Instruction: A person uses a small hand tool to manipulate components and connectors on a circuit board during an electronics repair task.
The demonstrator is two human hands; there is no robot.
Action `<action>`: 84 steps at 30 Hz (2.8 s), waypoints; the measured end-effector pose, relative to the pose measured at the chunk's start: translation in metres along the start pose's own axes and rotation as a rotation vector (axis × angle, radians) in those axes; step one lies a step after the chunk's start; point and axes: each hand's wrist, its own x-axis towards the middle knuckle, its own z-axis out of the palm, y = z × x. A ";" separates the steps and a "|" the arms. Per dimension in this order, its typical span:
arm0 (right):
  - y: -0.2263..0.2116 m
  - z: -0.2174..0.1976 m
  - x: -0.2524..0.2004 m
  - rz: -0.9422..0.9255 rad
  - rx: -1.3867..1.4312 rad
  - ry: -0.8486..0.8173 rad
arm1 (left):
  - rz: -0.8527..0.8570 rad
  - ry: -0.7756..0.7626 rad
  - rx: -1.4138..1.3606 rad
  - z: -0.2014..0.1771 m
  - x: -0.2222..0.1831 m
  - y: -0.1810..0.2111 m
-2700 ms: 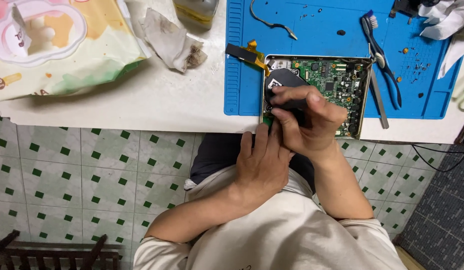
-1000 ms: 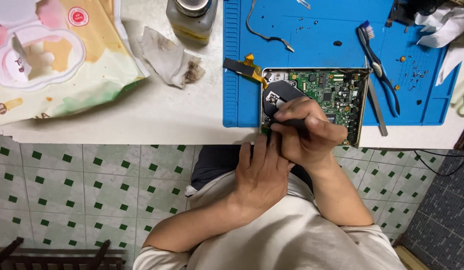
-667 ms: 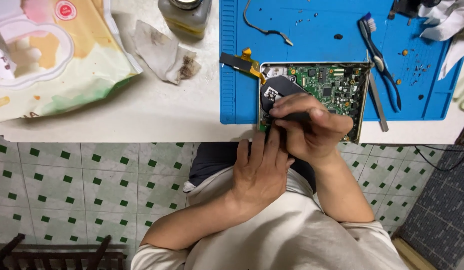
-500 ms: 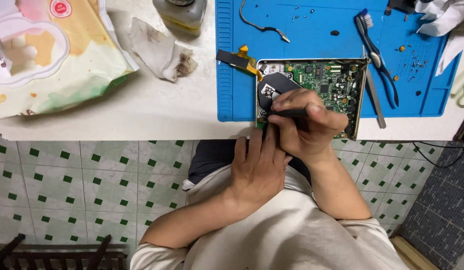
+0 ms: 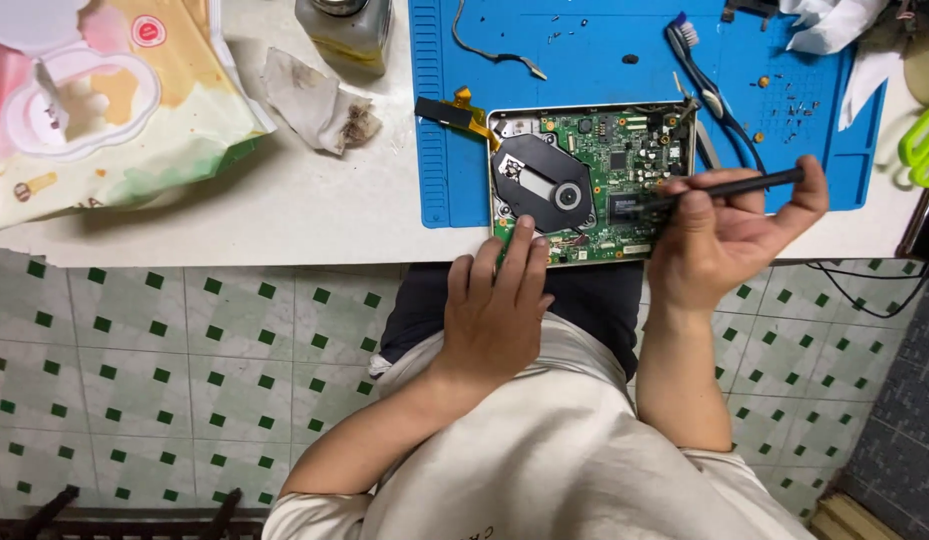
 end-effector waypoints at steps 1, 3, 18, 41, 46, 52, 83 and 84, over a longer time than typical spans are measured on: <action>-0.002 -0.008 -0.001 -0.004 0.008 0.002 | 0.005 0.004 0.008 0.000 -0.003 -0.001; -0.007 -0.024 -0.004 -0.020 -0.018 -0.001 | 0.028 0.007 -0.028 0.001 -0.009 -0.004; -0.035 -0.054 -0.035 -0.028 -0.116 -0.014 | -0.332 0.168 -0.125 0.014 0.033 -0.035; 0.003 -0.078 -0.035 0.196 0.248 0.008 | -0.776 -0.155 -0.791 -0.005 0.063 -0.041; 0.002 -0.080 -0.037 0.242 0.265 0.023 | -0.785 -0.096 -0.790 0.001 0.058 -0.036; 0.000 -0.079 -0.033 0.260 0.297 0.028 | -0.842 -0.054 -0.860 0.009 0.059 -0.037; 0.002 -0.080 -0.034 0.208 0.254 -0.073 | -0.668 0.003 -0.993 0.023 0.050 -0.051; 0.001 -0.079 -0.033 0.218 0.249 -0.064 | -0.660 0.014 -0.997 0.023 0.050 -0.051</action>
